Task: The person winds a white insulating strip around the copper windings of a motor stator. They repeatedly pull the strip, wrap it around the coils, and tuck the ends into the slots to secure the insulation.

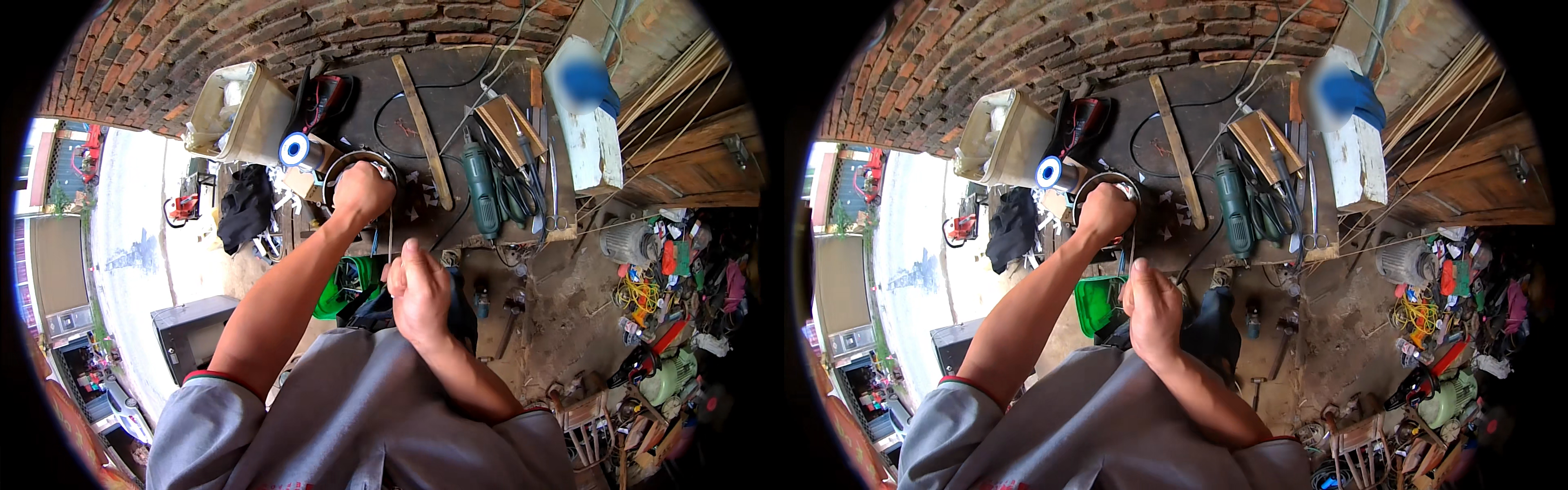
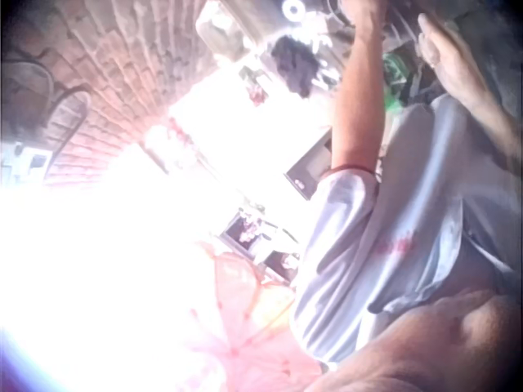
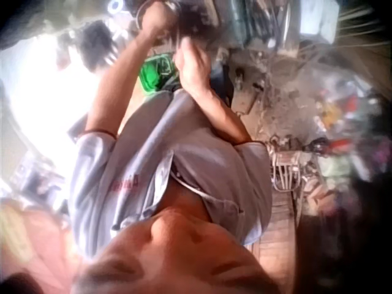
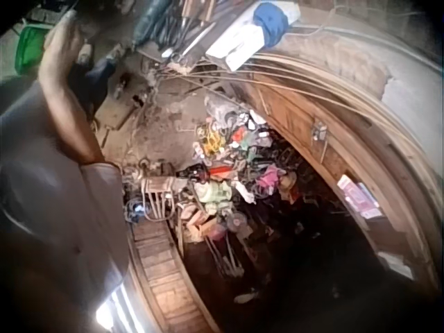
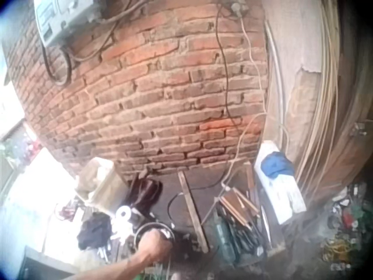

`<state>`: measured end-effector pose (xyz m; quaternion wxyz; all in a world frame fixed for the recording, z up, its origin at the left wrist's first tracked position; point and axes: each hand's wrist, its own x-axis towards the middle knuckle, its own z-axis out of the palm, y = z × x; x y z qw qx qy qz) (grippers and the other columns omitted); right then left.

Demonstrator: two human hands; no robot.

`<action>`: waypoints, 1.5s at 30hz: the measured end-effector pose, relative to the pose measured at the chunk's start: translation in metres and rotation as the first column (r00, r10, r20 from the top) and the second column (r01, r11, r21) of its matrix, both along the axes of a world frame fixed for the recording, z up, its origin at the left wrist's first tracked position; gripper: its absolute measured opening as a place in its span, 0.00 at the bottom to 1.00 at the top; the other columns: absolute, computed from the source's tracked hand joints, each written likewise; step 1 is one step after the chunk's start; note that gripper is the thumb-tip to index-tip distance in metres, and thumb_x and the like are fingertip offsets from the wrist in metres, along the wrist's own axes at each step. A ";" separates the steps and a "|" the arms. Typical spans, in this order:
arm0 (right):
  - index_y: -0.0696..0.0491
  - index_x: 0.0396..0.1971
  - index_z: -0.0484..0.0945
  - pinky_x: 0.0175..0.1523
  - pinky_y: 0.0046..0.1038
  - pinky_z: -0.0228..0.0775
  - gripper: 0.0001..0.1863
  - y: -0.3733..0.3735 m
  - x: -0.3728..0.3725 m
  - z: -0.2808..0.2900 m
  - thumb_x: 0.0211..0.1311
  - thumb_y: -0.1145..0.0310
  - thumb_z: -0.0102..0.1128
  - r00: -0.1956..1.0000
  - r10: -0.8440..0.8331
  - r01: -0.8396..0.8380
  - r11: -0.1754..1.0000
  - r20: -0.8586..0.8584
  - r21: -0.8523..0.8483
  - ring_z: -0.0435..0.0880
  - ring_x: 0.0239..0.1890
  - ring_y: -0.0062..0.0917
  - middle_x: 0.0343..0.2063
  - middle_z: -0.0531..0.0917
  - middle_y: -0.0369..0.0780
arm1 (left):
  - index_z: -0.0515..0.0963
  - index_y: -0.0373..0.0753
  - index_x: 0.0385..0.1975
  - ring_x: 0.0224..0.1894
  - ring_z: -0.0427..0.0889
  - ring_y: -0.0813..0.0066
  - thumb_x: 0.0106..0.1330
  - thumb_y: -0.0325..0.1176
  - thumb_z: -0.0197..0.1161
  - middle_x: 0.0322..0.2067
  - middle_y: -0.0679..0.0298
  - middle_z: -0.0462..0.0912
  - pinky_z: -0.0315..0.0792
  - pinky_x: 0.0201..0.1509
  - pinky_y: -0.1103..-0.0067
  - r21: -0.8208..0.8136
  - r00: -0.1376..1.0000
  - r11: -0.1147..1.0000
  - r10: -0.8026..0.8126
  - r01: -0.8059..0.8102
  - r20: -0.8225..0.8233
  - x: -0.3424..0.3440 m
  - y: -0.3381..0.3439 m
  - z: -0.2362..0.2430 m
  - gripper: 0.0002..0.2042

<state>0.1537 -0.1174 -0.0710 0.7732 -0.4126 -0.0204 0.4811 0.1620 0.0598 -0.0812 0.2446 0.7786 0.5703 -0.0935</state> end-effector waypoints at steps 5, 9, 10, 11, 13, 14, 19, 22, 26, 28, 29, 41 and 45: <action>0.51 0.16 0.62 0.24 0.24 0.51 0.23 -0.005 -0.013 0.001 0.78 0.67 0.45 0.991 0.008 -0.005 1.000 0.135 -0.023 0.56 0.15 0.16 0.11 0.62 0.31 | 0.84 0.28 0.35 0.45 0.85 0.46 0.56 0.33 0.59 0.39 0.41 0.85 0.78 0.51 0.62 -0.014 0.999 0.999 0.047 -0.047 -0.005 -0.002 -0.009 0.006 0.15; 0.52 0.16 0.62 0.25 0.25 0.52 0.23 0.001 -0.021 0.001 0.78 0.67 0.45 0.976 0.022 -0.016 0.999 0.215 -0.032 0.57 0.15 0.16 0.11 0.62 0.31 | 0.84 0.28 0.36 0.47 0.84 0.47 0.56 0.33 0.59 0.40 0.40 0.84 0.77 0.53 0.63 -0.110 0.996 0.990 0.090 -0.089 0.007 0.002 0.000 0.005 0.15; 0.52 0.17 0.62 0.25 0.25 0.54 0.23 0.004 -0.022 0.004 0.78 0.67 0.45 0.968 0.035 -0.023 0.998 0.250 -0.050 0.57 0.15 0.16 0.12 0.62 0.31 | 0.84 0.28 0.37 0.47 0.84 0.46 0.57 0.36 0.60 0.40 0.40 0.84 0.77 0.53 0.62 -0.078 0.997 0.994 0.074 -0.074 -0.002 0.000 0.003 0.003 0.16; 0.52 0.17 0.62 0.26 0.25 0.55 0.23 0.006 -0.019 0.006 0.78 0.67 0.45 0.954 0.038 -0.019 0.997 0.298 -0.068 0.57 0.15 0.16 0.12 0.62 0.31 | 0.83 0.28 0.36 0.47 0.84 0.45 0.57 0.37 0.61 0.40 0.40 0.84 0.77 0.53 0.62 -0.104 0.999 0.994 0.028 -0.026 0.019 -0.002 0.005 0.000 0.17; 0.52 0.18 0.65 0.34 0.27 0.64 0.21 0.006 -0.005 0.006 0.78 0.67 0.42 0.948 0.044 -0.062 0.997 0.316 0.047 0.62 0.15 0.18 0.13 0.65 0.33 | 0.83 0.27 0.35 0.46 0.84 0.45 0.58 0.41 0.62 0.38 0.39 0.84 0.77 0.53 0.62 -0.136 0.996 0.989 -0.051 0.060 0.070 -0.018 0.021 -0.009 0.19; 0.53 0.19 0.66 0.37 0.28 0.66 0.21 0.005 0.004 0.016 0.78 0.67 0.42 0.941 0.015 -0.043 0.996 0.338 0.075 0.64 0.16 0.18 0.13 0.66 0.33 | 0.83 0.27 0.34 0.44 0.84 0.44 0.60 0.45 0.63 0.35 0.39 0.84 0.77 0.51 0.62 -0.127 0.965 0.958 -0.248 0.257 0.085 -0.029 0.033 -0.029 0.21; 0.57 0.21 0.68 0.48 0.31 0.69 0.19 -0.015 0.047 0.026 0.76 0.69 0.42 0.842 -0.073 0.072 0.997 0.535 0.024 0.79 0.34 0.29 0.30 0.79 0.45 | 0.85 0.32 0.32 0.27 0.83 0.68 0.72 0.44 0.58 0.25 0.53 0.85 0.77 0.35 0.69 -0.278 0.823 0.957 0.096 0.077 0.560 -0.071 -0.029 0.044 0.19; 0.58 0.20 0.69 0.46 0.28 0.69 0.18 -0.028 0.055 0.041 0.74 0.70 0.45 0.705 -0.061 0.154 0.986 0.706 -0.068 0.79 0.36 0.27 0.37 0.80 0.48 | 0.80 0.33 0.48 0.41 0.79 0.77 0.72 0.53 0.58 0.39 0.61 0.85 0.74 0.46 0.74 -0.793 0.647 0.593 0.550 0.142 0.528 -0.082 -0.073 0.032 0.25; 0.61 0.27 0.76 0.41 0.25 0.72 0.11 -0.069 0.064 0.038 0.69 0.72 0.54 0.689 0.428 -0.291 0.903 0.585 -0.317 0.80 0.35 0.24 0.37 0.81 0.43 | 0.75 0.35 0.48 0.46 0.83 0.75 0.76 0.46 0.53 0.40 0.60 0.84 0.75 0.52 0.78 -0.966 0.218 0.196 0.948 0.169 0.231 -0.043 -0.101 0.022 0.18; 0.62 0.33 0.80 0.42 0.26 0.74 0.05 -0.080 0.083 0.021 0.63 0.75 0.63 0.352 0.484 -0.153 0.874 0.802 -0.460 0.81 0.36 0.26 0.36 0.81 0.41 | 0.76 0.35 0.42 0.31 0.84 0.79 0.78 0.41 0.52 0.29 0.64 0.85 0.76 0.40 0.83 -0.949 0.183 0.240 0.943 0.206 0.278 -0.037 -0.108 0.029 0.14; 0.62 0.38 0.79 0.45 0.28 0.73 0.08 -0.079 0.099 0.014 0.62 0.74 0.64 0.167 0.465 0.098 0.870 0.869 -0.484 0.81 0.37 0.29 0.36 0.82 0.42 | 0.76 0.34 0.41 0.30 0.82 0.81 0.78 0.41 0.51 0.27 0.64 0.84 0.76 0.39 0.83 -0.880 0.247 0.409 0.851 0.240 0.463 -0.043 -0.110 0.034 0.15; 0.59 0.41 0.74 0.57 0.48 0.69 0.18 0.042 0.158 0.072 0.78 0.61 0.38 0.853 0.451 -0.365 0.876 -0.265 0.316 0.78 0.31 0.33 0.28 0.79 0.44 | 0.78 0.34 0.39 0.26 0.83 0.56 0.73 0.34 0.57 0.25 0.53 0.80 0.75 0.31 0.67 -0.390 0.520 0.858 0.177 0.334 0.836 -0.106 -0.111 0.101 0.09; 0.58 0.46 0.74 0.34 0.31 0.67 0.17 0.061 0.208 0.082 0.78 0.61 0.40 0.946 0.273 -0.253 0.959 -0.175 0.126 0.73 0.25 0.23 0.25 0.77 0.39 | 0.83 0.32 0.35 0.29 0.86 0.68 0.69 0.29 0.63 0.27 0.57 0.85 0.76 0.34 0.75 -0.561 0.607 0.810 0.360 0.173 0.708 -0.167 -0.095 0.093 0.07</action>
